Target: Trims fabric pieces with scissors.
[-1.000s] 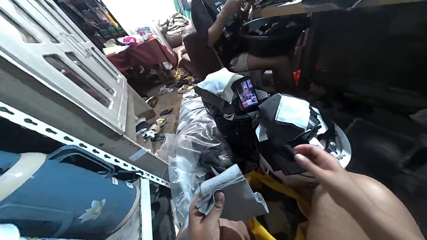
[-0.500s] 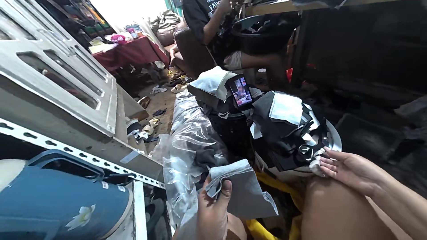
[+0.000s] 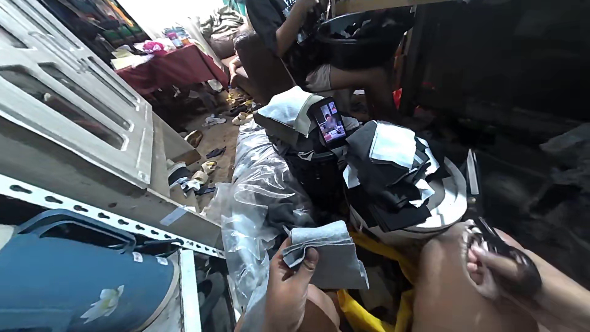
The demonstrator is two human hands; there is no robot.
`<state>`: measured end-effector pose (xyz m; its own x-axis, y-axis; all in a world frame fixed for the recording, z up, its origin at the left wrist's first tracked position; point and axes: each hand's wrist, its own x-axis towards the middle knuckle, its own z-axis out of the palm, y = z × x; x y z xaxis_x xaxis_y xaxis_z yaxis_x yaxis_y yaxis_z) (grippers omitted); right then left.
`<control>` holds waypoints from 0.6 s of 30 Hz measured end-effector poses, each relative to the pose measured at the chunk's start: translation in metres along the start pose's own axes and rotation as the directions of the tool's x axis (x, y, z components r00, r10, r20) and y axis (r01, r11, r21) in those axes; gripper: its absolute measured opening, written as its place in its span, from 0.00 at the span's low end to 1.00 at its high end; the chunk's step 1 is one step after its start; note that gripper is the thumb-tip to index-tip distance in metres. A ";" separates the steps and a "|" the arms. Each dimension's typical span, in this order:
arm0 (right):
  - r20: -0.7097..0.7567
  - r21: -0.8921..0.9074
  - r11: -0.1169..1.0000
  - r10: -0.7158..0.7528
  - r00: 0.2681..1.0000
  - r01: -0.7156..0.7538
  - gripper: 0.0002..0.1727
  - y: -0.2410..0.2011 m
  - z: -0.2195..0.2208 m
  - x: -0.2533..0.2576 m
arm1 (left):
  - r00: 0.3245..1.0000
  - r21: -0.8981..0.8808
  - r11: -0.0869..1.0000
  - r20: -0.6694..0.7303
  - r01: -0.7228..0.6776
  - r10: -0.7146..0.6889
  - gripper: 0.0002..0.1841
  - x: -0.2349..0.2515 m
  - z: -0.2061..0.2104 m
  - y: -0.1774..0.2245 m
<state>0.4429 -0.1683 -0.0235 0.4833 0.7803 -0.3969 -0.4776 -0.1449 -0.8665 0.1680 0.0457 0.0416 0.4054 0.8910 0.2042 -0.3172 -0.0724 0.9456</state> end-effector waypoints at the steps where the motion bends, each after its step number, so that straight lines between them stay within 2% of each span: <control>1: 0.015 -0.143 0.987 -0.069 0.998 0.070 0.18 0.003 0.000 -0.011 | 1.000 0.010 1.000 0.010 -0.006 0.005 0.11 0.002 -0.002 -0.001; 3: 0.102 -0.311 0.934 -0.152 0.983 0.177 0.22 0.002 -0.006 -0.033 | 0.999 0.020 1.000 0.034 -0.015 0.014 0.12 0.005 -0.004 -0.004; 5: 0.192 -0.395 0.894 -0.146 0.971 0.212 0.21 -0.004 -0.011 -0.049 | 0.997 0.027 0.999 0.081 -0.021 0.019 0.14 0.009 -0.007 -0.008; 6: 0.247 -0.436 0.873 -0.118 0.962 0.219 0.23 -0.009 -0.013 -0.054 | 0.994 0.033 0.999 0.112 -0.024 0.021 0.14 0.012 -0.009 -0.010; 9: 0.410 -0.554 0.806 0.044 0.911 0.210 0.44 -0.016 -0.015 -0.065 | 0.985 0.039 0.999 0.174 -0.029 0.021 0.14 0.015 -0.010 -0.014; 11: 0.481 -0.611 0.763 0.146 0.865 0.211 0.50 -0.016 -0.018 -0.066 | 0.977 0.043 0.999 0.213 -0.030 0.020 0.14 0.015 -0.010 -0.013; 14: 0.521 -0.649 0.733 0.230 0.822 0.206 0.52 -0.019 -0.015 -0.065 | 0.962 0.052 0.998 0.272 -0.036 0.020 0.13 0.015 -0.010 -0.013; 18: 0.552 -0.615 0.764 0.243 0.797 0.194 0.51 -0.017 -0.011 -0.057 | 0.937 0.069 0.996 0.350 -0.049 0.022 0.13 0.014 -0.011 -0.015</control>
<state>0.4316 -0.2169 0.0102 -0.1357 0.9232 -0.3594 0.1796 -0.3338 -0.9253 0.1691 0.0642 0.0273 0.6724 0.6763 0.3008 -0.2770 -0.1468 0.9496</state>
